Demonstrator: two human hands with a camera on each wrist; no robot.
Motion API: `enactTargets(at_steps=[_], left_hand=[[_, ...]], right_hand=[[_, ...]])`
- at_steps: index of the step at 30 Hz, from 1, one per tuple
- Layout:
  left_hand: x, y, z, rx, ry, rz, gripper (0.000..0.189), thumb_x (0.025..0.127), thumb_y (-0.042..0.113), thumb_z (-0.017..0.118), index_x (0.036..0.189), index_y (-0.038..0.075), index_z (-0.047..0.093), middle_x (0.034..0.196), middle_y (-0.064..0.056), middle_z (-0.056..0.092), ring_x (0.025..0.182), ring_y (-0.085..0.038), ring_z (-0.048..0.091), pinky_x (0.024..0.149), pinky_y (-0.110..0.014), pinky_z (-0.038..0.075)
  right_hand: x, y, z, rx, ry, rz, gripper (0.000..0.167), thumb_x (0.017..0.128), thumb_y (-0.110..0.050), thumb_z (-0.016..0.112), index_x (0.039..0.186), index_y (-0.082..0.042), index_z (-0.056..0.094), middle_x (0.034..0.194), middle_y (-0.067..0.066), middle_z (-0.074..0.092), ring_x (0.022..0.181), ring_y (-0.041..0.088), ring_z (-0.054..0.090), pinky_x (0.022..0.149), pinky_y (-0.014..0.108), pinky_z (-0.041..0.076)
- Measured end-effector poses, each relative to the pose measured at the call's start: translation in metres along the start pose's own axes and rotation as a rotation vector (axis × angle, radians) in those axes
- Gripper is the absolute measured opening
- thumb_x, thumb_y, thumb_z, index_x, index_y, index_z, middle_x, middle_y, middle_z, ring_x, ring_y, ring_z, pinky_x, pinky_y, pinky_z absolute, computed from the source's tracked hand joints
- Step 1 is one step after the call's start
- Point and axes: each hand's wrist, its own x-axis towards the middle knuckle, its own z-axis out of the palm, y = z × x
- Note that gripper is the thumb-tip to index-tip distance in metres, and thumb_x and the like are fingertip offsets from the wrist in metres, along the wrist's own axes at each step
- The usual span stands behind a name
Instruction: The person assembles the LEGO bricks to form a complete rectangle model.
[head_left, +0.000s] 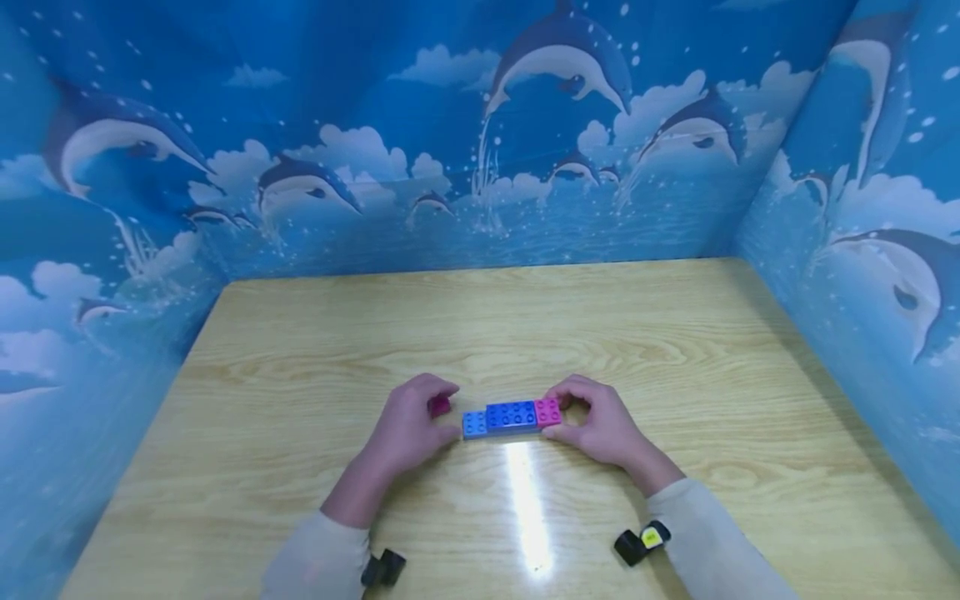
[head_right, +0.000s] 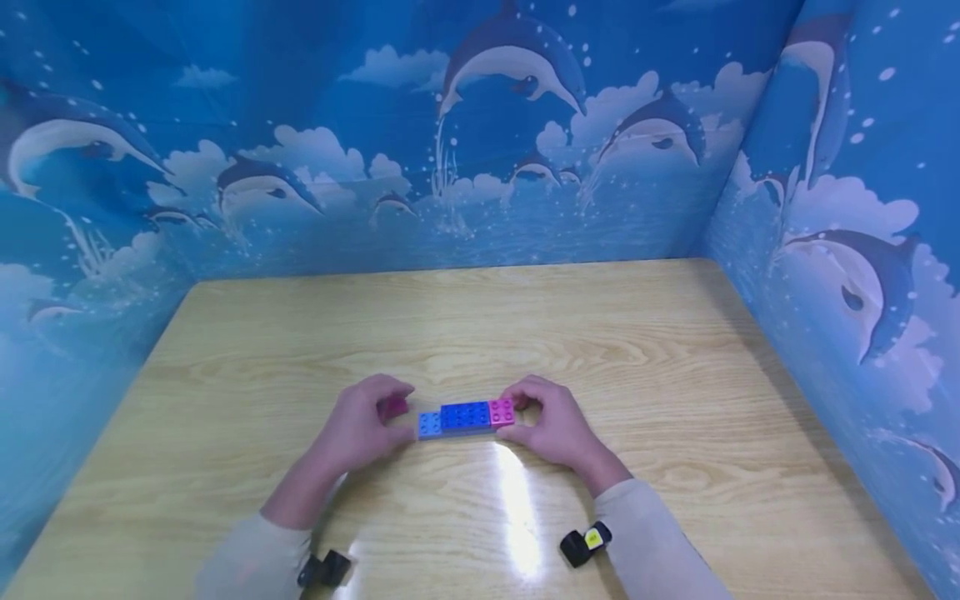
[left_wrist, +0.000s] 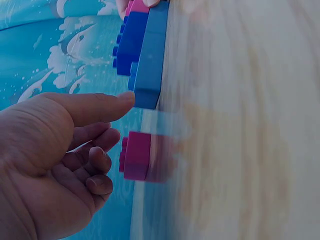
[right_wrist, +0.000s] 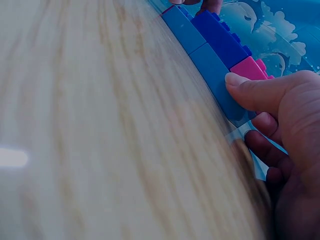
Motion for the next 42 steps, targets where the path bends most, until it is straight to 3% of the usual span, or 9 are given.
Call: enactTargets(at_steps=[10, 20, 28, 34, 38, 42], left_hand=[[0.003, -0.012, -0.006, 0.055, 0.076, -0.053, 0.06, 0.066, 0.004, 0.091, 0.121, 0.002, 0.067, 0.115, -0.008, 0.065, 0.1, -0.025, 0.061, 0.09, -0.04, 0.052], [0.005, -0.021, -0.006, 0.037, 0.06, -0.132, 0.052, 0.071, 0.005, 0.087, 0.119, 0.003, 0.067, 0.113, -0.009, 0.064, 0.107, -0.029, 0.06, 0.095, -0.046, 0.049], [0.005, -0.023, -0.005, 0.055, 0.057, -0.127, 0.043, 0.074, 0.01, 0.087, 0.113, 0.004, 0.069, 0.11, -0.01, 0.065, 0.106, -0.03, 0.06, 0.095, -0.047, 0.049], [0.005, -0.024, -0.005, 0.045, 0.05, -0.145, 0.042, 0.075, 0.011, 0.087, 0.113, 0.005, 0.069, 0.11, -0.01, 0.065, 0.107, -0.03, 0.06, 0.096, -0.047, 0.048], [0.005, -0.023, -0.004, 0.024, 0.05, -0.167, 0.042, 0.075, 0.012, 0.087, 0.113, 0.007, 0.069, 0.11, -0.008, 0.064, 0.107, -0.029, 0.059, 0.096, -0.046, 0.048], [0.004, -0.019, -0.004, -0.007, 0.046, -0.171, 0.042, 0.075, 0.014, 0.087, 0.113, 0.008, 0.069, 0.11, -0.006, 0.063, 0.104, -0.026, 0.059, 0.093, -0.044, 0.05]], right_hand=[[0.0, 0.0, 0.0, 0.021, 0.006, 0.005, 0.038, 0.067, -0.016, 0.094, 0.099, -0.015, 0.073, 0.09, -0.007, 0.064, 0.087, 0.018, 0.06, 0.082, 0.038, 0.05], [0.0, 0.0, -0.001, 0.022, -0.004, 0.015, 0.039, 0.066, -0.013, 0.094, 0.098, -0.017, 0.073, 0.089, -0.006, 0.064, 0.086, 0.016, 0.06, 0.081, 0.035, 0.05], [0.001, 0.001, 0.001, 0.014, 0.003, 0.032, 0.04, 0.065, -0.008, 0.094, 0.098, -0.012, 0.072, 0.089, -0.004, 0.064, 0.087, 0.021, 0.06, 0.081, 0.038, 0.05], [0.0, -0.022, -0.002, 0.02, 0.001, 0.037, 0.037, 0.066, 0.002, 0.09, 0.098, -0.003, 0.071, 0.089, 0.006, 0.065, 0.087, 0.034, 0.061, 0.081, 0.047, 0.05], [-0.001, -0.041, -0.007, 0.014, -0.006, 0.035, 0.035, 0.068, 0.003, 0.089, 0.098, -0.002, 0.071, 0.089, 0.006, 0.064, 0.087, 0.033, 0.061, 0.081, 0.047, 0.05], [-0.001, -0.045, -0.008, 0.016, -0.006, 0.041, 0.035, 0.068, 0.004, 0.089, 0.097, -0.002, 0.071, 0.089, 0.006, 0.064, 0.087, 0.032, 0.061, 0.082, 0.047, 0.05]])
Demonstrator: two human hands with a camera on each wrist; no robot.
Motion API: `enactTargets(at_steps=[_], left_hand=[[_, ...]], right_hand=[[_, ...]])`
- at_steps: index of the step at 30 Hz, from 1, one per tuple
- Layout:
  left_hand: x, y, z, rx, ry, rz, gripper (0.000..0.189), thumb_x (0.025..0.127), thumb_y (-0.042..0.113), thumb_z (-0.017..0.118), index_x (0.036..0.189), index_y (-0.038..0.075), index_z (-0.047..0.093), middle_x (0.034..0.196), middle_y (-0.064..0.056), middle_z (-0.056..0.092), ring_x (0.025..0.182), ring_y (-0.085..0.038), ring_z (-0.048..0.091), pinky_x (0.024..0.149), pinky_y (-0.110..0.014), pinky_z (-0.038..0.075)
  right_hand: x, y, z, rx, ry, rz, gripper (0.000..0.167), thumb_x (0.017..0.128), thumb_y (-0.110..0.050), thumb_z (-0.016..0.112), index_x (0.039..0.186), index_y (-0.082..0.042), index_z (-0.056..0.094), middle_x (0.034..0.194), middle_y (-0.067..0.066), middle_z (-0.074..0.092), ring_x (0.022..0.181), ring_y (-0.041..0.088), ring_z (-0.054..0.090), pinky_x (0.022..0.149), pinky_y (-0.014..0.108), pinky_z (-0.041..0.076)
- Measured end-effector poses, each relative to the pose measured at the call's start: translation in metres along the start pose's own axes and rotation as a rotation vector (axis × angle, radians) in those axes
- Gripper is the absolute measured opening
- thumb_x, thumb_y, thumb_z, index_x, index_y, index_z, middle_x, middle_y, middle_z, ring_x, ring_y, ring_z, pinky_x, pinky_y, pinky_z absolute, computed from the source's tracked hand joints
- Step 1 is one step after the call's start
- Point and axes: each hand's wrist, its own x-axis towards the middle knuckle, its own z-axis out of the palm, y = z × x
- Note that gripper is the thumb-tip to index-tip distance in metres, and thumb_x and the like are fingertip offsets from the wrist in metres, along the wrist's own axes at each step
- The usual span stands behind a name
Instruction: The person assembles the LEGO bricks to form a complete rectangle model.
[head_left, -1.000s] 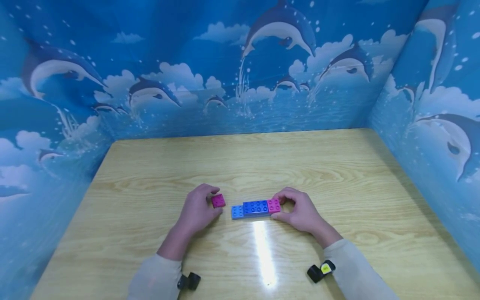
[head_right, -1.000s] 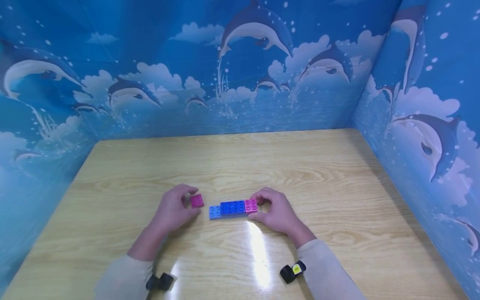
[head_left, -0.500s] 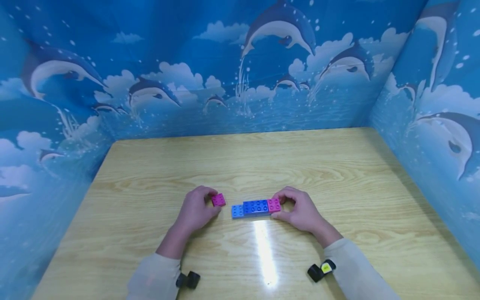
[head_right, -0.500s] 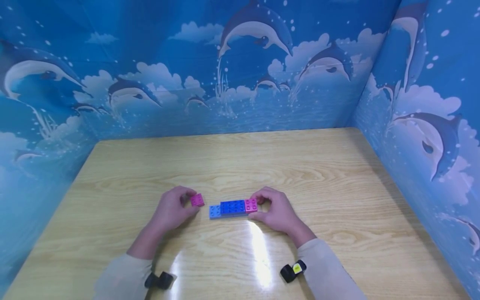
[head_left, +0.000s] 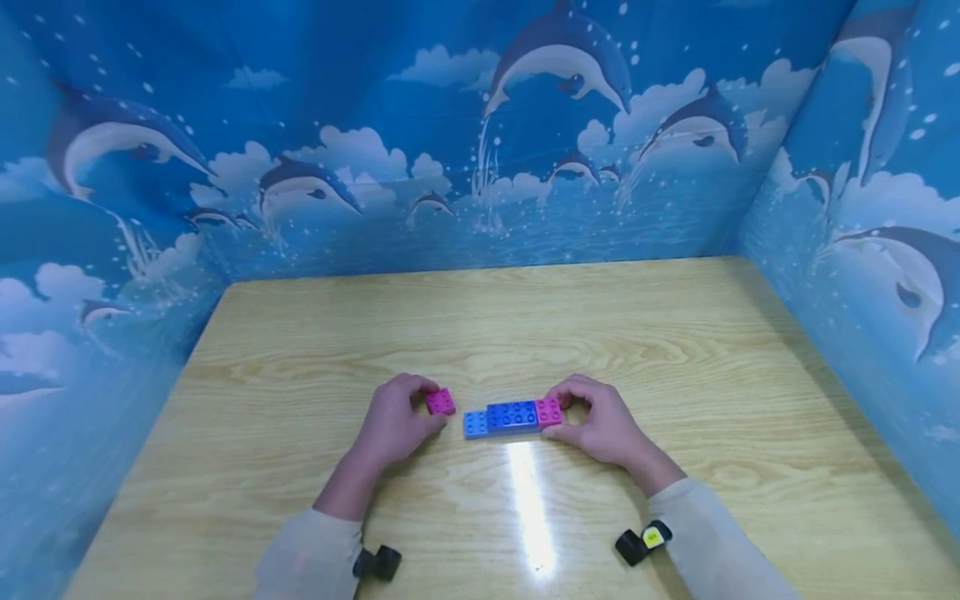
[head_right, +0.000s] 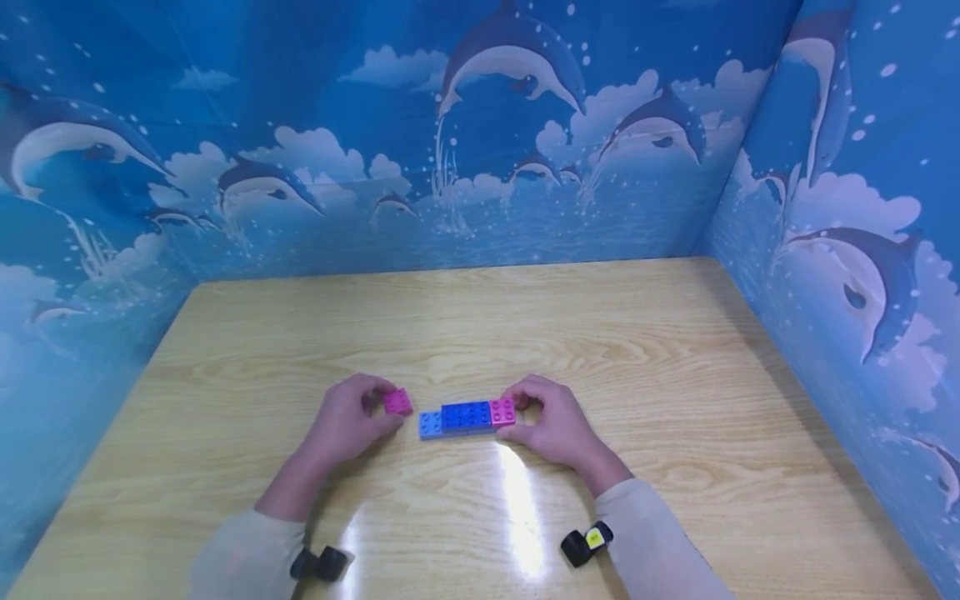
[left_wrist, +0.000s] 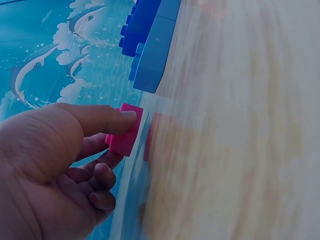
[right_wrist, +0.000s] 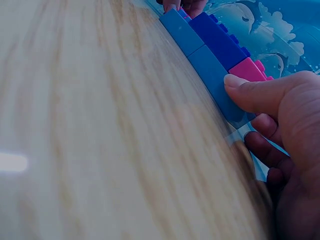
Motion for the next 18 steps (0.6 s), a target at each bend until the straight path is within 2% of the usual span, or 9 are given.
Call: enactTargets(at_steps=[11, 18], left_hand=[[-0.0055, 0.0075, -0.0011, -0.07, -0.027, 0.046, 0.042, 0.076, 0.015, 0.087, 0.114, 0.012, 0.07, 0.098, 0.002, 0.061, 0.081, -0.018, 0.054, 0.069, -0.034, 0.05], [-0.0065, 0.0091, -0.0014, -0.084, -0.036, 0.085, 0.04, 0.078, 0.015, 0.086, 0.114, 0.012, 0.07, 0.096, 0.002, 0.06, 0.077, -0.018, 0.053, 0.065, -0.034, 0.049]], right_hand=[[-0.0004, 0.0025, 0.0013, 0.009, 0.004, -0.001, 0.035, 0.067, 0.004, 0.089, 0.097, -0.002, 0.071, 0.088, 0.006, 0.064, 0.086, 0.034, 0.06, 0.081, 0.048, 0.05], [-0.0001, -0.0006, 0.0009, 0.002, 0.007, 0.003, 0.034, 0.067, 0.005, 0.089, 0.096, -0.001, 0.071, 0.088, 0.007, 0.064, 0.086, 0.034, 0.061, 0.081, 0.048, 0.05]])
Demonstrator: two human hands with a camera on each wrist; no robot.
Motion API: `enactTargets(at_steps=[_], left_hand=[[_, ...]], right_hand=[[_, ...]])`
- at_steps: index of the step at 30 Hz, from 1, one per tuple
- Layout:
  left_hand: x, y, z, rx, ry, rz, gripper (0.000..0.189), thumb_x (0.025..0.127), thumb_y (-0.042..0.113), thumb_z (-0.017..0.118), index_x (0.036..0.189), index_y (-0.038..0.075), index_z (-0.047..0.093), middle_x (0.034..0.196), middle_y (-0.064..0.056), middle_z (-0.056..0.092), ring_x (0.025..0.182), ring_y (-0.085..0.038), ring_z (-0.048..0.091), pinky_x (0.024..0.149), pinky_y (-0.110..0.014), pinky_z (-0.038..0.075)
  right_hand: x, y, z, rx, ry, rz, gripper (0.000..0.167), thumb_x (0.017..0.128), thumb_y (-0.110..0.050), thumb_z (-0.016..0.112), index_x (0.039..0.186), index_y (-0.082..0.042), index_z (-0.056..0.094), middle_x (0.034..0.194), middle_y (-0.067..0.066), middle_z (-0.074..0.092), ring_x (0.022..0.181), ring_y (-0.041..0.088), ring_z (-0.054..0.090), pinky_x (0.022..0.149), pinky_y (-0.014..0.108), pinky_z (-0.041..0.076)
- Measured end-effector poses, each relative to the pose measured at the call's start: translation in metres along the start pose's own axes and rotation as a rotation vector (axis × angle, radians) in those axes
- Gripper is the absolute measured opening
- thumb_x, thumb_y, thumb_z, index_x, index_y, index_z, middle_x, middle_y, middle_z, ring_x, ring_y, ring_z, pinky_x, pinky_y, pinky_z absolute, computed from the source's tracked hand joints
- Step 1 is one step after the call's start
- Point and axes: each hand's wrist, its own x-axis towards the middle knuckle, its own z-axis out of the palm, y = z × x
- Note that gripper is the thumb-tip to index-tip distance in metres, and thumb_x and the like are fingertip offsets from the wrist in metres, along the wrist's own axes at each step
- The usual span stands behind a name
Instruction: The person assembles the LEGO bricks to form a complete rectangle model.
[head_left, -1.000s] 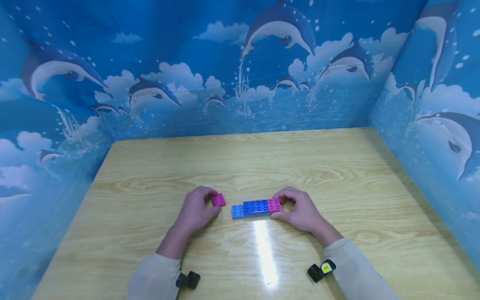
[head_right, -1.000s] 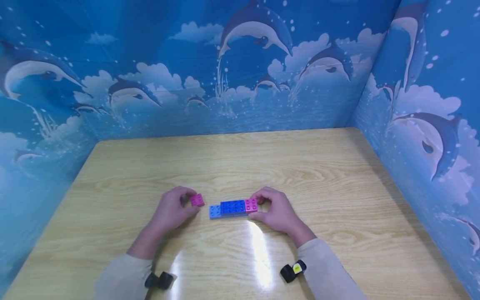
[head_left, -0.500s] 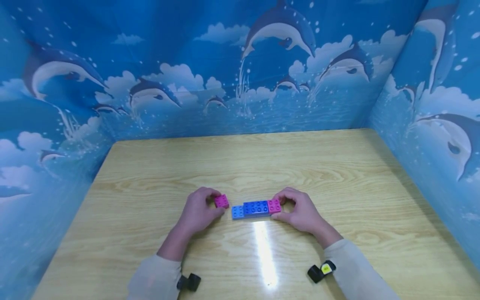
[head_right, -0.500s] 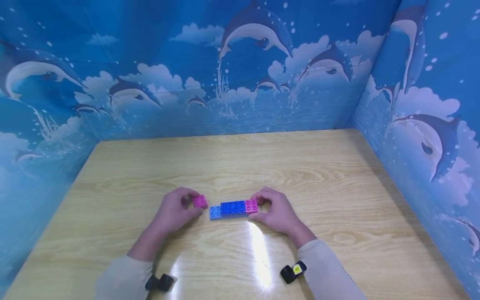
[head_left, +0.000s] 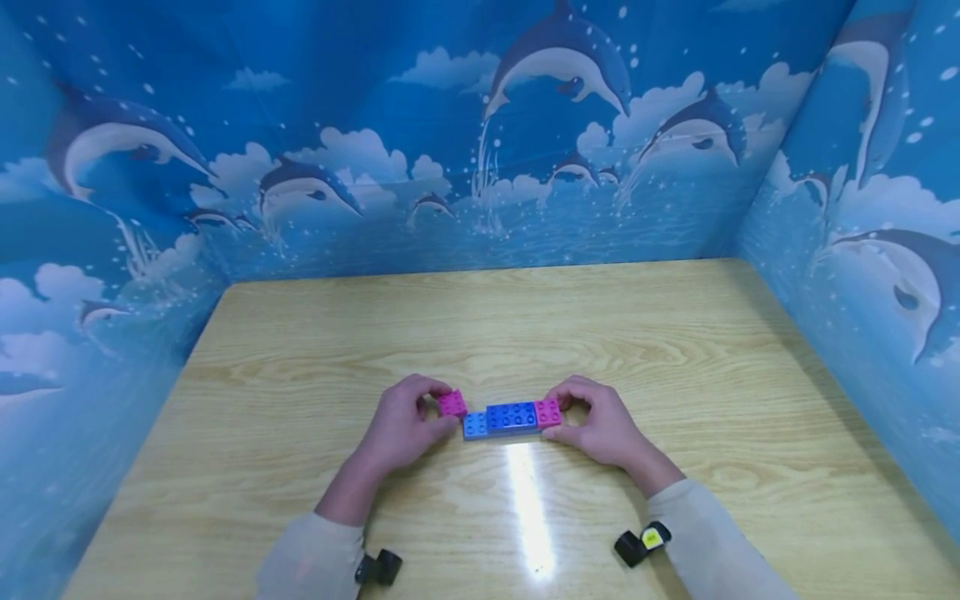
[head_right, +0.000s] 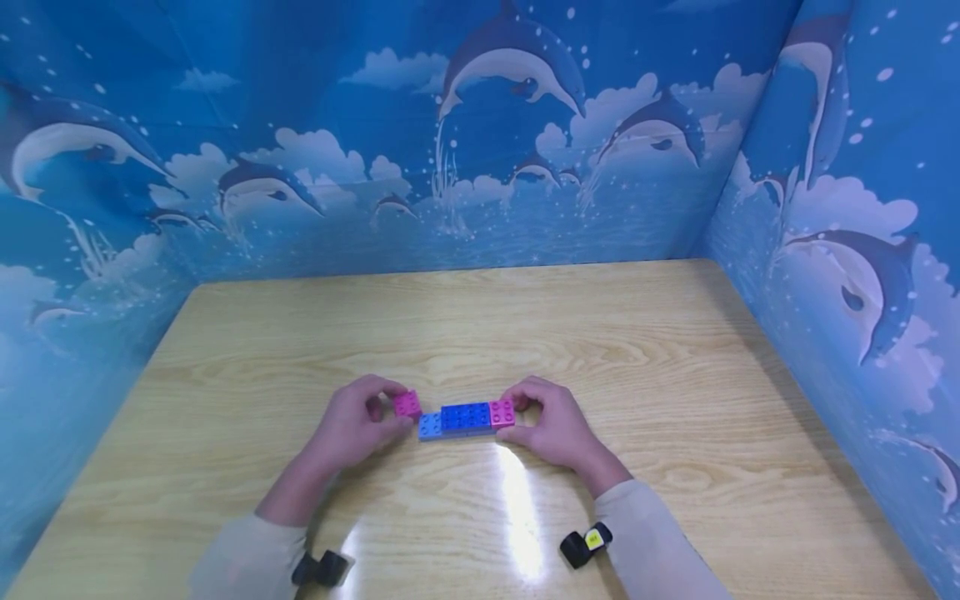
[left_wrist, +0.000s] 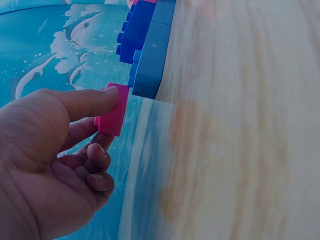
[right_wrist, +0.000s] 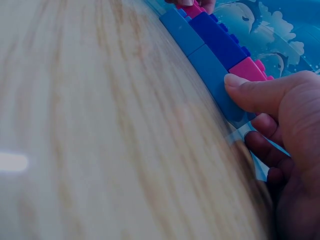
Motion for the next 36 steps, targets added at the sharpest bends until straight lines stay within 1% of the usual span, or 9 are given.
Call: enactTargets(at_steps=[3, 6, 10, 13, 16, 19, 22, 26, 36], left_hand=[[-0.001, 0.0, 0.0, -0.008, 0.001, 0.01, 0.04, 0.078, 0.016, 0.086, 0.114, 0.012, 0.07, 0.094, 0.002, 0.06, 0.075, -0.018, 0.052, 0.064, -0.034, 0.048], [-0.001, 0.001, 0.001, -0.028, -0.014, 0.031, 0.038, 0.078, 0.015, 0.086, 0.113, 0.012, 0.07, 0.093, 0.002, 0.06, 0.074, -0.018, 0.052, 0.063, -0.033, 0.048], [-0.003, 0.001, 0.004, -0.053, -0.048, 0.053, 0.037, 0.079, 0.014, 0.086, 0.112, 0.011, 0.07, 0.091, 0.003, 0.06, 0.074, -0.018, 0.052, 0.061, -0.032, 0.048], [-0.003, 0.002, 0.005, -0.055, -0.062, 0.067, 0.037, 0.079, 0.015, 0.086, 0.112, 0.011, 0.07, 0.09, 0.004, 0.06, 0.073, -0.017, 0.052, 0.06, -0.031, 0.048], [-0.003, 0.002, 0.006, -0.055, -0.067, 0.104, 0.036, 0.078, 0.014, 0.086, 0.111, 0.01, 0.071, 0.089, 0.004, 0.06, 0.071, -0.016, 0.052, 0.059, -0.031, 0.047], [-0.003, 0.003, 0.006, -0.055, -0.071, 0.131, 0.036, 0.078, 0.014, 0.087, 0.11, 0.009, 0.071, 0.089, 0.004, 0.06, 0.07, -0.016, 0.051, 0.058, -0.03, 0.046], [-0.003, 0.004, 0.007, -0.055, -0.08, 0.14, 0.035, 0.078, 0.014, 0.087, 0.109, 0.01, 0.072, 0.087, 0.002, 0.061, 0.069, -0.015, 0.051, 0.057, -0.03, 0.046], [-0.002, 0.004, 0.009, -0.059, -0.096, 0.147, 0.035, 0.077, 0.014, 0.087, 0.108, 0.011, 0.072, 0.087, 0.0, 0.061, 0.068, -0.016, 0.051, 0.057, -0.029, 0.046], [-0.001, 0.01, 0.011, -0.055, -0.108, 0.176, 0.033, 0.075, 0.009, 0.087, 0.106, 0.011, 0.073, 0.084, -0.001, 0.06, 0.066, -0.016, 0.05, 0.056, -0.028, 0.044]], right_hand=[[0.0, 0.004, 0.001, -0.003, 0.002, 0.005, 0.034, 0.067, 0.005, 0.089, 0.096, -0.001, 0.071, 0.087, 0.006, 0.064, 0.086, 0.034, 0.061, 0.081, 0.047, 0.05], [0.001, 0.018, 0.004, -0.001, 0.008, 0.005, 0.036, 0.066, 0.004, 0.09, 0.096, -0.003, 0.071, 0.087, 0.004, 0.064, 0.086, 0.033, 0.06, 0.081, 0.047, 0.05], [0.002, 0.038, 0.008, -0.005, 0.011, 0.004, 0.038, 0.066, -0.002, 0.092, 0.098, -0.009, 0.072, 0.088, -0.002, 0.064, 0.086, 0.027, 0.061, 0.081, 0.044, 0.05], [0.002, 0.043, 0.007, -0.001, 0.005, 0.006, 0.039, 0.066, -0.008, 0.094, 0.098, -0.013, 0.073, 0.089, -0.005, 0.064, 0.087, 0.021, 0.061, 0.082, 0.039, 0.05], [0.002, 0.044, 0.007, 0.004, 0.004, 0.009, 0.039, 0.066, -0.01, 0.094, 0.098, -0.014, 0.073, 0.09, -0.006, 0.064, 0.087, 0.019, 0.061, 0.082, 0.038, 0.05], [0.002, 0.042, 0.007, 0.001, 0.009, 0.002, 0.039, 0.065, -0.005, 0.093, 0.098, -0.011, 0.073, 0.089, -0.003, 0.064, 0.086, 0.024, 0.061, 0.081, 0.042, 0.051], [0.002, 0.025, 0.005, 0.006, 0.007, -0.006, 0.037, 0.066, 0.002, 0.091, 0.097, -0.005, 0.072, 0.088, 0.003, 0.065, 0.086, 0.032, 0.061, 0.08, 0.046, 0.051], [0.0, 0.004, 0.0, 0.012, -0.001, -0.02, 0.035, 0.067, 0.005, 0.089, 0.096, -0.001, 0.071, 0.087, 0.007, 0.065, 0.085, 0.035, 0.061, 0.08, 0.045, 0.051], [0.001, 0.005, -0.001, 0.022, -0.007, -0.003, 0.035, 0.067, 0.004, 0.089, 0.097, -0.002, 0.071, 0.089, 0.007, 0.065, 0.087, 0.036, 0.061, 0.082, 0.049, 0.05]])
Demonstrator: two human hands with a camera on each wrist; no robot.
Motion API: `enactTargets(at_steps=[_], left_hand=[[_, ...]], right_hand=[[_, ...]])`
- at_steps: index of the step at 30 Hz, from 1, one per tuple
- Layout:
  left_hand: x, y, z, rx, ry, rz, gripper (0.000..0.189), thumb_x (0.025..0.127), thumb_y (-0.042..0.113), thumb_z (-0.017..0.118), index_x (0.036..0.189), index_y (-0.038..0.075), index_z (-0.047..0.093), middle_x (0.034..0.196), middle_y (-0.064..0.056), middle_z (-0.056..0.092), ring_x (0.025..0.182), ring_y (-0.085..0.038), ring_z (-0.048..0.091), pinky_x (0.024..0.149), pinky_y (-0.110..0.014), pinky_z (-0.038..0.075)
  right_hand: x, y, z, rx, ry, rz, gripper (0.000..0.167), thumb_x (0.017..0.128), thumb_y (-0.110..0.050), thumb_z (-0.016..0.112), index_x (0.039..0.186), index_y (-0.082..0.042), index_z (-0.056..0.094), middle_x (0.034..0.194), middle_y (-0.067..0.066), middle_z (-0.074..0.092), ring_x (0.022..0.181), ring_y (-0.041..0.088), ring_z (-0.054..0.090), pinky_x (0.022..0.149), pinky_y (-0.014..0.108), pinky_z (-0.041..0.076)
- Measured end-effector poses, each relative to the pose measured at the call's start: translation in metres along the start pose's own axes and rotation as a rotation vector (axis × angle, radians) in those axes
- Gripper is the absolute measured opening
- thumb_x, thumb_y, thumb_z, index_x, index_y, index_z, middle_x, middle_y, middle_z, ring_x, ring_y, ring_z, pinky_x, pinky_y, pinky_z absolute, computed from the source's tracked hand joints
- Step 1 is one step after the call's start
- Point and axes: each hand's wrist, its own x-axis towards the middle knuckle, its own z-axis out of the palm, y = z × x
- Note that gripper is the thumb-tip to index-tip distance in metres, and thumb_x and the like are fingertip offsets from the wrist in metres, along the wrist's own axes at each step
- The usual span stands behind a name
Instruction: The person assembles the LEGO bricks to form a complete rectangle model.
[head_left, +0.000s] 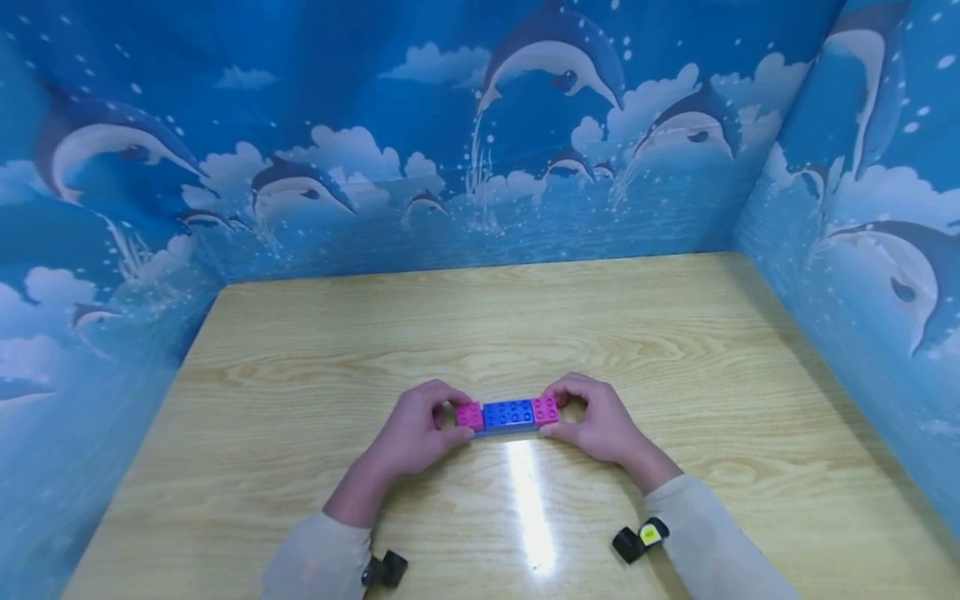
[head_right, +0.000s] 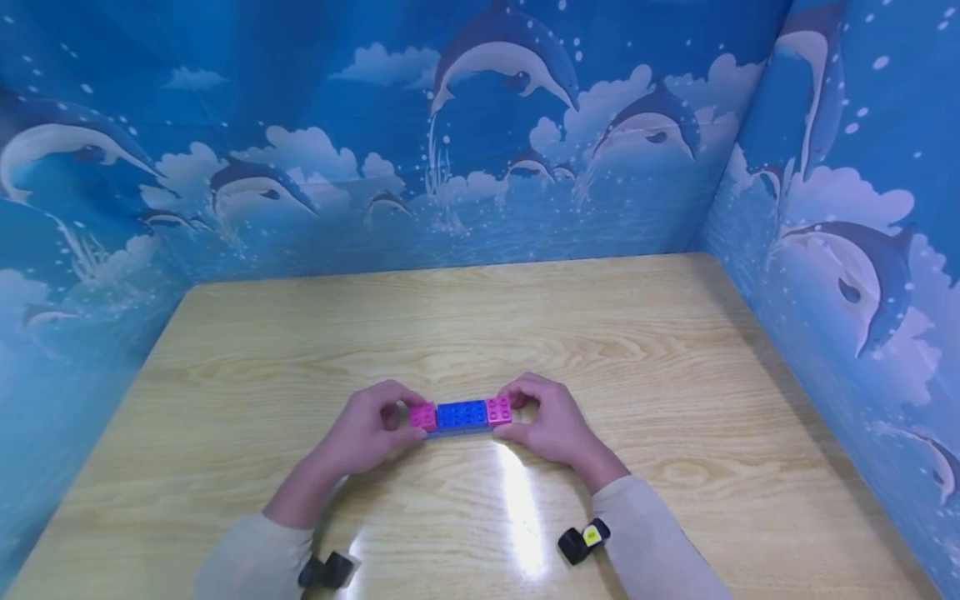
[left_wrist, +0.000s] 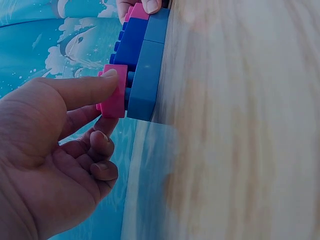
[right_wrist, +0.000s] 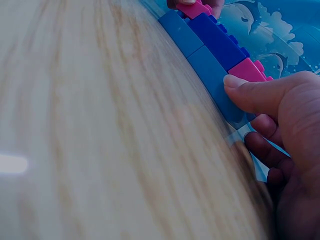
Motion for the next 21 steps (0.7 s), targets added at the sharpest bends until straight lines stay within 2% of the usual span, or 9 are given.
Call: enactTargets(at_steps=[9, 16, 21], left_hand=[[0.002, 0.001, 0.0, 0.029, -0.022, 0.01, 0.035, 0.074, 0.014, 0.089, 0.106, 0.013, 0.073, 0.084, 0.001, 0.06, 0.069, -0.016, 0.05, 0.059, -0.029, 0.045], [0.005, 0.001, 0.001, 0.039, -0.021, -0.01, 0.035, 0.073, 0.016, 0.09, 0.104, 0.013, 0.074, 0.082, 0.002, 0.058, 0.07, -0.015, 0.05, 0.06, -0.029, 0.045], [0.007, 0.002, 0.003, 0.04, -0.019, -0.023, 0.034, 0.072, 0.014, 0.09, 0.102, 0.013, 0.075, 0.082, 0.003, 0.058, 0.071, -0.017, 0.051, 0.061, -0.03, 0.046]], right_hand=[[0.001, -0.001, 0.0, -0.004, -0.005, -0.006, 0.035, 0.067, 0.006, 0.088, 0.097, 0.0, 0.071, 0.088, 0.008, 0.065, 0.087, 0.038, 0.061, 0.081, 0.049, 0.05], [0.004, 0.034, 0.007, -0.017, 0.01, -0.018, 0.039, 0.065, -0.001, 0.092, 0.098, -0.007, 0.072, 0.089, 0.001, 0.065, 0.086, 0.03, 0.061, 0.08, 0.045, 0.05], [0.004, 0.042, 0.007, -0.025, 0.007, -0.022, 0.039, 0.066, -0.01, 0.094, 0.098, -0.015, 0.073, 0.089, -0.005, 0.064, 0.086, 0.018, 0.06, 0.08, 0.037, 0.05]])
